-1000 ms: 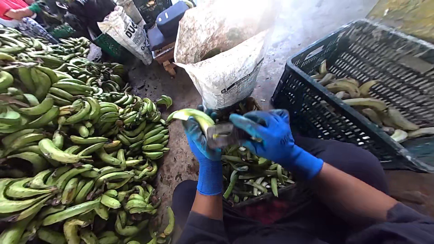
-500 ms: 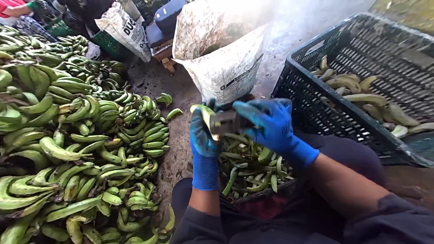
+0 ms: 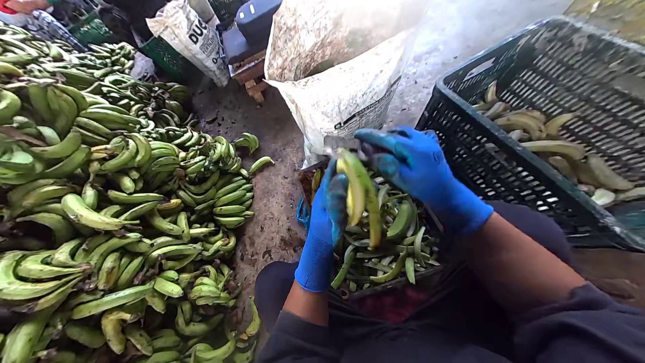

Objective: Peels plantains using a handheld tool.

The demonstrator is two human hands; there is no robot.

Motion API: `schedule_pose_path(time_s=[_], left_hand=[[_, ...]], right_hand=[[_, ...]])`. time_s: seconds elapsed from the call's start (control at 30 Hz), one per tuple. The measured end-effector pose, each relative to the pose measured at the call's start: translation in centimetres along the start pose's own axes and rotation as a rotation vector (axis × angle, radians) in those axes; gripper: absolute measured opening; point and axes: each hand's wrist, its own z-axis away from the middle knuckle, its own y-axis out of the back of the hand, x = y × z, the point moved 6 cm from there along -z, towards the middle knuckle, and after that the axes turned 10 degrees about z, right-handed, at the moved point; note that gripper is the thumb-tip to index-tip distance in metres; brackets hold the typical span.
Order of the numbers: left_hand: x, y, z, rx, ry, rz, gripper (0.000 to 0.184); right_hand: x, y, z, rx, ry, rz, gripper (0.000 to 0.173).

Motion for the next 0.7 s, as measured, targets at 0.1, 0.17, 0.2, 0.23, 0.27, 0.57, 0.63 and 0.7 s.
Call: schedule_pose_path(time_s=[0.1,0.17,0.2,0.23,0.27,0.57,0.63,0.7], left_hand=[[0.0,0.6,-0.4,0.057,-0.004,0.072,0.052],[-0.1,1.7,-1.4,0.183,0.066,0.459,0.048],[-0.2,2.1,-1.7,0.181,0.113,0.689,0.051],[-0.5,2.3,-1.9,0.113,0.165,0.904,0.056],[-0.7,2.2,-2.0,0.079,0.209,1.046,0.056],[-1.2,0.9,-1.5,0.148,0.22,0.818,0.046],[-2.0,2.8,-1.7,0.228,0.274,0.83,0.046],[-2.0,3.7,-1.8,0.264,0.249,0.769,0.048]], right_hand=[[1.7,-0.3,-0.3,-0.106,-0.144,0.073,0.045],[0.1,0.0,1.1,0.03,-0.014,0.101,0.046],[-1.2,0.1,2.0,0.109,0.101,0.098,0.048],[-2.4,0.1,2.9,0.175,0.214,0.096,0.048],[-3.5,-0.1,3.5,0.228,0.306,0.096,0.043],[1.4,-1.8,0.5,-0.101,-0.256,-0.332,0.047],[-0.2,-1.0,1.4,-0.095,0.04,-0.224,0.053],[-2.2,-0.7,2.5,-0.086,0.282,-0.132,0.05]])
